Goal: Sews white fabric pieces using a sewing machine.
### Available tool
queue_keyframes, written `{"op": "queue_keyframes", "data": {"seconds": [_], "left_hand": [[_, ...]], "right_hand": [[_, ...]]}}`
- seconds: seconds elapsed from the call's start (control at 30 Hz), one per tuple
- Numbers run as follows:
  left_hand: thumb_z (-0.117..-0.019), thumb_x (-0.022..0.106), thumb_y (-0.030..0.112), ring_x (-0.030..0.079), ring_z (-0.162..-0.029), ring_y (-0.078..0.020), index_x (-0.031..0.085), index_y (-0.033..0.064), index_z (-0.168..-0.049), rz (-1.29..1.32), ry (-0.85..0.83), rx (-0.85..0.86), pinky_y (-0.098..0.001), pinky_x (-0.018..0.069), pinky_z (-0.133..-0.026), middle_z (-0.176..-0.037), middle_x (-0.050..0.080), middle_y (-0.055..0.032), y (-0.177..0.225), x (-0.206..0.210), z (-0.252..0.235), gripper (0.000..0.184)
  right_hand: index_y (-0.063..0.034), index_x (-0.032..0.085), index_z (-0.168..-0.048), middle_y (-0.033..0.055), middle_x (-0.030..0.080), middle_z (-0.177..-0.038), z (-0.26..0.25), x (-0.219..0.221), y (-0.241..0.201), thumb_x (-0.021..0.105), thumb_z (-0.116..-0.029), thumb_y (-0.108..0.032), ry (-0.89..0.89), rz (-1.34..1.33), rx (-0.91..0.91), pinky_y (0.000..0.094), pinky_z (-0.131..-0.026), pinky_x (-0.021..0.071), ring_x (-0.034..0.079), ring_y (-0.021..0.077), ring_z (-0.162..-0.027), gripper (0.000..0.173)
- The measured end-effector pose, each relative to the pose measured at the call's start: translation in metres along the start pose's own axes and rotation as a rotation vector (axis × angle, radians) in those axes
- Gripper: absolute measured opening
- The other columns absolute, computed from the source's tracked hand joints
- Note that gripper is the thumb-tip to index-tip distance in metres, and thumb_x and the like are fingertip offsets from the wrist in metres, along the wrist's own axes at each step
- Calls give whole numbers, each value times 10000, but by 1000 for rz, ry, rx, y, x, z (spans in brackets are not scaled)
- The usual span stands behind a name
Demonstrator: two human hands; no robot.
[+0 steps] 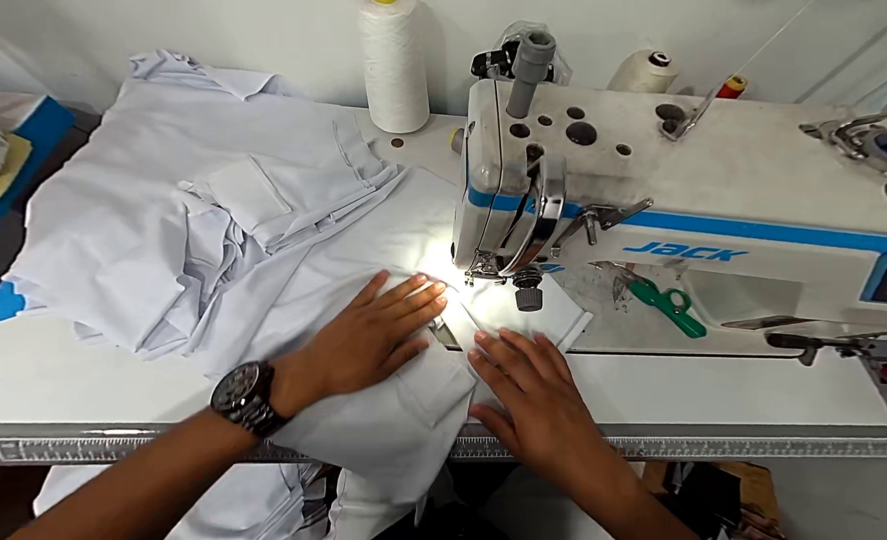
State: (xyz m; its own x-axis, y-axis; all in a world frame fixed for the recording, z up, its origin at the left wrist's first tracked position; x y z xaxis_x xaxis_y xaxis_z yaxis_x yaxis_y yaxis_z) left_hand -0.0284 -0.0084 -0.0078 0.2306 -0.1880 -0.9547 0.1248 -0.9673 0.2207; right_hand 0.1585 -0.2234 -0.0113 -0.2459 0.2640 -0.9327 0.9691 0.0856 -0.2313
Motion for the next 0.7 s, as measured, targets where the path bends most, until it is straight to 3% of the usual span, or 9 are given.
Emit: {"op": "queue_keyframes", "data": {"seconds": [0.13, 0.27, 0.4, 0.53, 0.7], "left_hand": [[-1091, 268, 388, 383, -1501, -207, 566, 121, -1470, 9, -35, 161, -553, 225, -1244, -1552, 515, -32, -33, -8, -41, 551], [-1073, 351, 366, 492, -1423, -203, 723, 107, -1240, 63, -4, 345, -512, 291, -1218, -1374, 662, -57, -59, -14, -72, 484], [-1033, 414, 346, 594, -1307, -196, 766, 105, -1006, 88, 41, 444, -452, 327, -1195, -1199, 739, -52, -63, -22, -93, 428], [-1008, 429, 326, 639, -1232, -186, 769, 107, -923, 117, 36, 443, -430, 343, -1185, -1110, 757, -43, -57, -31, -98, 413], [-990, 447, 280, 660, -1209, -230, 769, 51, -921, 135, -13, 395, -444, 379, -1155, -1125, 756, -81, -47, -45, -97, 401]], "right_hand": [[-206, 615, -1426, -10, 535, -1527, -19, 9, -19, 431, -1036, -576, 49, 40, 225, 643, -1180, 291, 420, 273, -1468, 568], [-203, 631, -1412, -1, 583, -1482, -28, 20, -33, 436, -1026, -582, 117, 101, 358, 691, -1149, 298, 471, 312, -1431, 575], [-215, 655, -1389, 8, 626, -1432, -33, 23, -37, 439, -1016, -587, 148, 142, 418, 694, -1128, 320, 514, 325, -1393, 570], [-233, 662, -1383, 7, 633, -1425, -34, 23, -37, 424, -1018, -590, 144, 154, 421, 687, -1123, 329, 531, 326, -1375, 563], [-239, 676, -1365, 7, 645, -1410, -34, 22, -36, 408, -1026, -587, 151, 153, 402, 683, -1109, 353, 551, 331, -1357, 555]]}}
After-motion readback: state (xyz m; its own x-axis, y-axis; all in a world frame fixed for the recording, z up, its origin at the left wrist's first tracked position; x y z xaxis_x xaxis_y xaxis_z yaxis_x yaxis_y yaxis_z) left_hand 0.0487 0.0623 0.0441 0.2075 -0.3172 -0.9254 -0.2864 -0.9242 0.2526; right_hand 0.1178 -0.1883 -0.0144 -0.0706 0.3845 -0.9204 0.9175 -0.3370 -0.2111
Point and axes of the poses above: each hand's wrist, its own z-axis away from the middle knuckle, its own x-axis out of the palm, y = z × x, the point moved 1 cm from there along -z, towards the middle knuckle
